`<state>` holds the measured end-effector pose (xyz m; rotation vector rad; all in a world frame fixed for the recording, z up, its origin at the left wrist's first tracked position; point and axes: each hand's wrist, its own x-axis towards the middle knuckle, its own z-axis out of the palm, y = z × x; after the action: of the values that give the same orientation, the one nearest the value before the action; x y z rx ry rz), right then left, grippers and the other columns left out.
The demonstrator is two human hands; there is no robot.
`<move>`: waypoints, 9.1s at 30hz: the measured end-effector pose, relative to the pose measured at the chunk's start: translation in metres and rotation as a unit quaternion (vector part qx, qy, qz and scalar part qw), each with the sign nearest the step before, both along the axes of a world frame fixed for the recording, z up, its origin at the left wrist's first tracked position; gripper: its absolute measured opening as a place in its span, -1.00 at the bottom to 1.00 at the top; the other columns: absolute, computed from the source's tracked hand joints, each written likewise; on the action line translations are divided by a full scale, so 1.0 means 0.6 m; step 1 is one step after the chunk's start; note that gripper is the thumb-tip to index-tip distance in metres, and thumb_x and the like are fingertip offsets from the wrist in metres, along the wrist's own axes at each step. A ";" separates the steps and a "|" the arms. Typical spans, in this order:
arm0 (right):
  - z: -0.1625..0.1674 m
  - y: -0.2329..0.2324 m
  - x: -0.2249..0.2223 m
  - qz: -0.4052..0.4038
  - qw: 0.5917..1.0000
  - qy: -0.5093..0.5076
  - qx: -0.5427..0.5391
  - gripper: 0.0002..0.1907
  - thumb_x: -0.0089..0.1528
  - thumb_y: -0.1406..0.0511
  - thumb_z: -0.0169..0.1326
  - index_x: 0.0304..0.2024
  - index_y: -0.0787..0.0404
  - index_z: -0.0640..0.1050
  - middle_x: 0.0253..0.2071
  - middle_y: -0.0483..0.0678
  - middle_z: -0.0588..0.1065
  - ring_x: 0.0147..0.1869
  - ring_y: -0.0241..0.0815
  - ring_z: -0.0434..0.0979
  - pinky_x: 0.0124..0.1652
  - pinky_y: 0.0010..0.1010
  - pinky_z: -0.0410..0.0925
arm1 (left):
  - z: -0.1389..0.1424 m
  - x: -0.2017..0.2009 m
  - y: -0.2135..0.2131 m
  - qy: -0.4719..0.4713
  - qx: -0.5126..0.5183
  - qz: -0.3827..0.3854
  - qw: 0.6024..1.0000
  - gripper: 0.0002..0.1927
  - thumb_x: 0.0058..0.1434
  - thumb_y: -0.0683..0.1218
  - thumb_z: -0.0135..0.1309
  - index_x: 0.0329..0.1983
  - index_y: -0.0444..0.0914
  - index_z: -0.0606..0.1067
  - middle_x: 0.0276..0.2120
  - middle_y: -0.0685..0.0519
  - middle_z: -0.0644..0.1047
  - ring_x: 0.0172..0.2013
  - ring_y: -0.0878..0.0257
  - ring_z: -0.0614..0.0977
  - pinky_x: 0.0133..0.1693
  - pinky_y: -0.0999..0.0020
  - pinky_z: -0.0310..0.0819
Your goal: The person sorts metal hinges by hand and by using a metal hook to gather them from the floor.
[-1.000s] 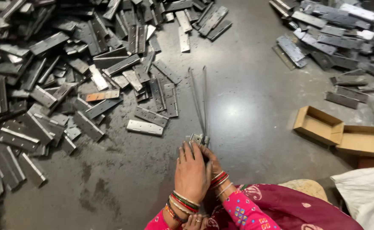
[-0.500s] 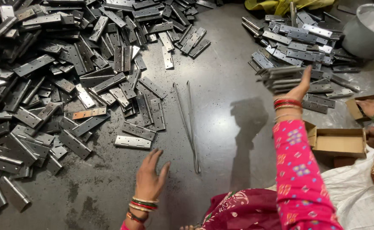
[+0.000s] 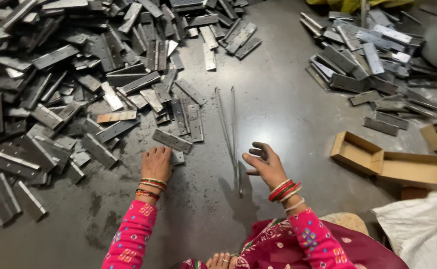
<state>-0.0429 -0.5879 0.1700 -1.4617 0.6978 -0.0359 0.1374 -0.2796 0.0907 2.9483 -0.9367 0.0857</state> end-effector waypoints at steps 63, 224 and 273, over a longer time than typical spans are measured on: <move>-0.062 0.132 0.032 0.400 0.908 -0.045 0.114 -0.48 0.27 0.21 0.12 0.25 0.28 0.47 -0.04 -0.05 0.65 -0.06 -0.23 0.67 -0.16 -0.42 0.51 | 0.038 -0.186 -0.023 0.499 -0.648 0.094 0.568 -0.50 0.23 0.01 0.28 0.18 -0.31 0.52 -0.09 0.07 0.63 -0.09 0.31 0.63 -0.04 0.38 0.55; 0.063 0.234 0.531 0.102 0.928 0.091 -0.346 -0.54 0.41 0.28 -0.10 0.34 0.10 0.17 -0.39 0.07 0.48 -0.51 -0.13 0.41 -0.57 -0.26 0.28 | 0.071 0.006 0.223 -0.011 -0.238 0.247 0.939 -0.36 0.23 0.16 0.15 0.21 -0.32 0.32 0.01 -0.10 0.39 -0.02 0.03 0.46 -0.14 0.17 0.49; 0.052 0.857 0.821 0.489 0.632 -0.193 -0.570 -0.55 0.36 0.38 -0.13 0.31 0.02 0.26 -0.49 0.17 0.48 -0.41 0.19 0.53 -0.43 -0.04 0.41 | 0.040 -0.101 0.309 0.040 -0.397 0.129 0.908 -0.44 0.35 0.06 0.06 0.30 -0.32 0.34 0.40 -0.21 0.32 0.37 -0.13 0.34 0.37 -0.10 0.16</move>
<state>0.4498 -0.0738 0.2012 -2.7729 -0.7689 0.0659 0.0770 -0.0943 0.1146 2.2578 -0.3526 0.2782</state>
